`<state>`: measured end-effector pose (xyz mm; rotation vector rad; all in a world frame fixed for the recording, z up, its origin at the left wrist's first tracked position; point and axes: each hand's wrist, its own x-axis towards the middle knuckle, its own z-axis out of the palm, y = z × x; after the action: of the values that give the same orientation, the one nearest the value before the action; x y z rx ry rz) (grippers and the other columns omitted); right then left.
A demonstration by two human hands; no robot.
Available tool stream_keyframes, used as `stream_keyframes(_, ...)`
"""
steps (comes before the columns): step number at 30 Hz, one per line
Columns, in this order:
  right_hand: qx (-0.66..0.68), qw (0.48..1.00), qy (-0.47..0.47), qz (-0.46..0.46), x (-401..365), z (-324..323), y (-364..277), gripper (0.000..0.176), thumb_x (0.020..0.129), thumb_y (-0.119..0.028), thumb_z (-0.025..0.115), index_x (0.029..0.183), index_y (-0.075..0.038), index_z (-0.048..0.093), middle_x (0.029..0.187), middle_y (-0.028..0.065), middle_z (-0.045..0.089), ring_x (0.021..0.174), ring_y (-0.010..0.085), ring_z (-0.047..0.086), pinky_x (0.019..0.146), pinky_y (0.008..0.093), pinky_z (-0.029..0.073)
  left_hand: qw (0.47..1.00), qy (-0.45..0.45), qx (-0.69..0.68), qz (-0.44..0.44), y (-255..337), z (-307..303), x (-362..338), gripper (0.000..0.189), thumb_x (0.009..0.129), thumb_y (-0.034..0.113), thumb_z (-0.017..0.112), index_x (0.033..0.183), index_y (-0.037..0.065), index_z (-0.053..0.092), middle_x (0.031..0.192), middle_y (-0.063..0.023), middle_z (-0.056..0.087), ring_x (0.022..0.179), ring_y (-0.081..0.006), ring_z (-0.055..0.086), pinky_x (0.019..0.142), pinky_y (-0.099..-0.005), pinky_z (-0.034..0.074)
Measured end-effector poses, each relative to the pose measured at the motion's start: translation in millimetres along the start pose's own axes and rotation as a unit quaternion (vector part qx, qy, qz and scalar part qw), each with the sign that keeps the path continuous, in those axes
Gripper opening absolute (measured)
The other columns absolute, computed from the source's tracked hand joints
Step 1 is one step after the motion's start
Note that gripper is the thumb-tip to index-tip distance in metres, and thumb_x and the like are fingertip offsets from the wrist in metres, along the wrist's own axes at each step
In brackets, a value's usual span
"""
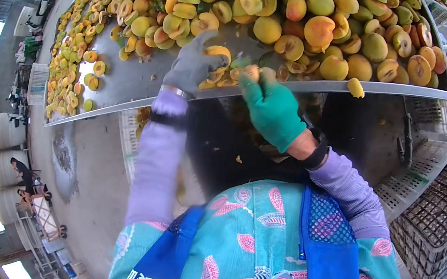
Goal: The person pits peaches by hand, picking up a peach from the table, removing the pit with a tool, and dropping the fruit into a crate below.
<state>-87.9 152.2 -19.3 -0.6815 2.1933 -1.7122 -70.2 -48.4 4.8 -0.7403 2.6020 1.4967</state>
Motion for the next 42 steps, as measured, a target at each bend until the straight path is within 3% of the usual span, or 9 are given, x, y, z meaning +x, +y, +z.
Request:
stream_keyframes(5,-0.17,0.983,-0.044,-0.053,-12,15,-2,0.037,0.096,-0.038,0.051,0.094,-0.002,0.051,0.068,0.0217,0.06,0.065,0.0421,0.059,0.057,0.0507,0.047,0.876,0.064,-0.477,0.007,-24,45,-42,0.029,0.096,0.024,0.055,0.112,0.0,0.058,0.1,-0.0103,0.065,0.088,-0.0208,0.065,0.081,-0.0308,0.053)
stream_keyframes(6,-0.166,0.984,-0.049,-0.042,-14,14,-2,0.037,0.096,-0.038,0.051,0.094,-0.001,0.051,0.067,0.0218,0.06,0.064,0.0421,0.06,0.056,0.0504,0.047,0.948,0.169,-0.232,0.138,-32,53,-41,0.031,0.097,0.028,0.052,0.109,0.0,0.059,0.097,-0.0126,0.065,0.088,-0.0225,0.065,0.079,-0.0327,0.054)
stream_keyframes(20,0.083,0.996,-0.03,0.003,-30,33,-2,0.03,0.097,-0.031,0.05,0.098,-0.001,0.052,0.063,0.0146,0.06,0.05,0.0307,0.058,0.047,0.0425,0.045,0.943,0.165,-0.236,0.169,-9,67,-49,0.043,0.1,0.037,0.045,0.107,-0.003,0.061,0.089,-0.0157,0.067,0.078,-0.0219,0.067,0.07,-0.0326,0.056)
stream_keyframes(23,0.36,0.853,-0.176,0.335,-24,11,-37,0.032,0.099,-0.035,0.044,0.096,-0.005,0.055,0.058,-0.0007,0.051,0.045,0.0144,0.049,0.044,0.0303,0.041,0.934,0.093,-0.333,0.093,14,59,-55,0.038,0.099,0.032,0.048,0.099,-0.003,0.064,0.081,-0.0134,0.066,0.07,-0.0191,0.063,0.065,-0.029,0.053)
stream_keyframes(29,0.74,0.438,-0.397,0.32,-18,5,-10,0.037,0.101,-0.044,0.037,0.094,-0.015,0.059,0.054,-0.0062,0.043,0.042,0.0097,0.038,0.044,0.0268,0.036,0.866,0.015,-0.5,-0.017,10,56,-62,0.054,0.094,0.05,0.048,0.106,0.0,0.061,0.083,-0.0144,0.064,0.069,-0.0217,0.062,0.062,-0.0325,0.052)
stream_keyframes(35,0.732,0.358,-0.489,0.313,-37,11,-24,0.04,0.102,-0.047,0.034,0.093,-0.014,0.054,0.054,-0.0082,0.039,0.041,0.0069,0.036,0.043,0.024,0.032,0.767,0.084,-0.632,-0.071,14,36,-108,0.052,0.093,0.051,0.049,0.114,0.004,0.055,0.095,-0.0122,0.062,0.071,-0.0222,0.061,0.06,-0.0327,0.053)
stream_keyframes(36,0.731,0.346,-0.506,0.299,-39,11,-29,0.039,0.102,-0.047,0.034,0.093,-0.013,0.051,0.055,-0.0088,0.038,0.04,0.0054,0.035,0.042,0.0226,0.031,0.765,0.234,-0.598,-0.044,-6,36,-100,0.042,0.094,0.039,0.051,0.117,0.004,0.055,0.107,-0.0153,0.061,0.067,-0.0205,0.06,0.055,-0.0278,0.05)
stream_keyframes(38,0.714,0.399,-0.478,0.321,-38,2,-29,0.038,0.102,-0.047,0.035,0.093,-0.013,0.05,0.055,-0.0081,0.038,0.04,0.0061,0.035,0.042,0.0226,0.03,0.71,0.034,-0.703,0.035,-40,-11,-129,0.037,0.093,0.037,0.051,0.112,0.006,0.059,0.098,-0.0144,0.063,0.063,-0.0175,0.059,0.054,-0.0247,0.048)
stream_keyframes(42,0.656,0.547,-0.315,0.415,-22,-24,-2,0.033,0.1,-0.042,0.043,0.091,-0.01,0.049,0.057,-0.0049,0.041,0.041,0.007,0.04,0.04,0.0233,0.034,0.948,0.28,0.092,-0.121,-104,-85,-144,0.042,0.086,0.038,0.06,0.107,0.002,0.062,0.096,-0.016,0.063,0.085,-0.0265,0.06,0.07,-0.0371,0.051)
